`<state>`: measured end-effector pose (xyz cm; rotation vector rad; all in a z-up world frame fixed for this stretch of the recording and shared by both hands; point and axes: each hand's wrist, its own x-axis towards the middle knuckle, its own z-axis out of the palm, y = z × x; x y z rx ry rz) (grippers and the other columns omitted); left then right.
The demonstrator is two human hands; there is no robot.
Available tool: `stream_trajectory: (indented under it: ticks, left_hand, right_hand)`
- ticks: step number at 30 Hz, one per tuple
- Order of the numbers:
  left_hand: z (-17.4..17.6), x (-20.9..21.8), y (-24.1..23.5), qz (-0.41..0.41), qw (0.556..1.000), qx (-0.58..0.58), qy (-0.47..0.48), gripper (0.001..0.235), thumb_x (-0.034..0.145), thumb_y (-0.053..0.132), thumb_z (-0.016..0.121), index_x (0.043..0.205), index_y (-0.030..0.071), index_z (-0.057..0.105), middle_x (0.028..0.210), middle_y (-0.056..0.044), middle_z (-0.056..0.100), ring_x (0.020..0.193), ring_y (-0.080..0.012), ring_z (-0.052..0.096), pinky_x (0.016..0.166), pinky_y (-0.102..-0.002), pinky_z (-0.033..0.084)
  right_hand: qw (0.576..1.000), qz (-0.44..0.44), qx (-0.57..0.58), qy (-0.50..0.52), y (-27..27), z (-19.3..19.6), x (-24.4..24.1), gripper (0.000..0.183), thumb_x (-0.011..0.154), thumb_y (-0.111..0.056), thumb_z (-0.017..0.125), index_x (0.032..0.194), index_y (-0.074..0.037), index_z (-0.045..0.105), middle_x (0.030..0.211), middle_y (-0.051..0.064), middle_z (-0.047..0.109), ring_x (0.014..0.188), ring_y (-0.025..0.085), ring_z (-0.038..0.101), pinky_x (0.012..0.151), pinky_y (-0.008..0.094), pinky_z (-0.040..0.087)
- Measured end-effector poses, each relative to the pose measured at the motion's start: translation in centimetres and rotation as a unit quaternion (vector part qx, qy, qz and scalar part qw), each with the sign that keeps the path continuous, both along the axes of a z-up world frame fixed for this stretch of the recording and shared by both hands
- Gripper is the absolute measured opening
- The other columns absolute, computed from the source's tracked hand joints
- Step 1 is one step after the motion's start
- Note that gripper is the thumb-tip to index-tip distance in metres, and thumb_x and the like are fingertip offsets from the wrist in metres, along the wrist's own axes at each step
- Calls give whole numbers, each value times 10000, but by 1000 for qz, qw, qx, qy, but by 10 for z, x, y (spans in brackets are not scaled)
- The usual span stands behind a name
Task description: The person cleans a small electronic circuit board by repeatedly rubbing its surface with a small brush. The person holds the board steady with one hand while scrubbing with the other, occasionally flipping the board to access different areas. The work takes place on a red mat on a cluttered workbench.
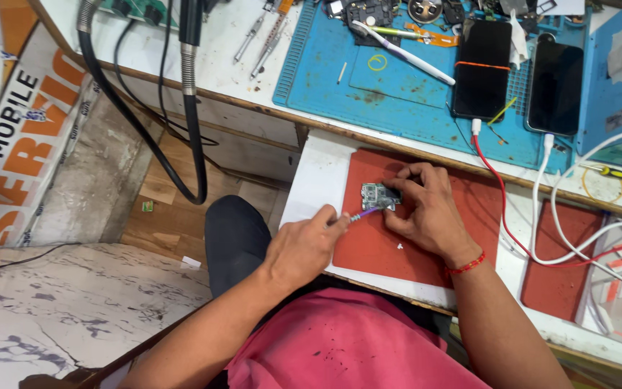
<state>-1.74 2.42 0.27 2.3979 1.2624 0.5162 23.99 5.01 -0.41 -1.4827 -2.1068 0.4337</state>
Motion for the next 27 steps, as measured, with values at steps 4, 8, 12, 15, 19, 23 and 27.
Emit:
stream_trajectory:
  ticks: [4,8,12,15,19,23,27]
  left_hand:
    - [-1,3,6,39,999,-7,21,253,1001,136,552,1199,131,708,924,-97,601,603,-336,664,526,-492,524]
    - [-3,8,-6,40,999,-14,1,276,991,149,542,1207,45,679,940,-115,597,607,-327,672,516,-488,527]
    - [-7,15,-15,43,999,-13,18,310,972,99,550,1246,17,670,954,-128,597,605,-336,669,522,-480,530]
    - [-3,18,-19,58,998,-16,13,278,979,118,575,1225,45,682,929,-125,600,583,-333,673,506,-467,537]
    - [3,21,-22,53,998,-5,25,284,950,76,582,1209,-1,668,976,-136,613,591,-324,685,514,-458,550]
    - [19,20,-34,34,996,-17,77,384,856,15,582,1226,-66,640,1002,-166,603,592,-315,695,523,-446,571]
    - [9,25,-16,69,994,-38,78,381,871,-3,573,1243,-69,617,1023,-198,591,629,-352,694,555,-463,571]
  right_hand:
    - [1000,4,6,2,1,0,0,479,683,-191,822,1150,-105,758,1201,87,592,1099,319,514,990,431,462]
    - [1000,2,4,-5,2,0,-2,497,656,-185,832,1139,-93,760,1190,98,591,1088,328,514,985,440,461]
    - [1000,-5,-4,17,1,0,-2,467,686,-173,825,1142,-96,762,1173,94,595,1075,318,517,960,418,476]
    - [1000,-4,4,13,3,1,0,477,676,-169,832,1140,-85,759,1177,103,596,1069,321,517,961,425,477]
    - [1000,-2,5,17,-3,-3,-1,476,680,-169,838,1140,-82,755,1185,107,592,1089,328,516,966,430,475]
    - [1000,-7,-3,21,2,0,-2,481,667,-174,840,1130,-80,748,1178,107,586,1082,325,516,960,419,481]
    - [1000,-11,-14,23,0,-3,1,480,659,-172,847,1119,-73,755,1172,107,587,1065,321,519,953,421,477]
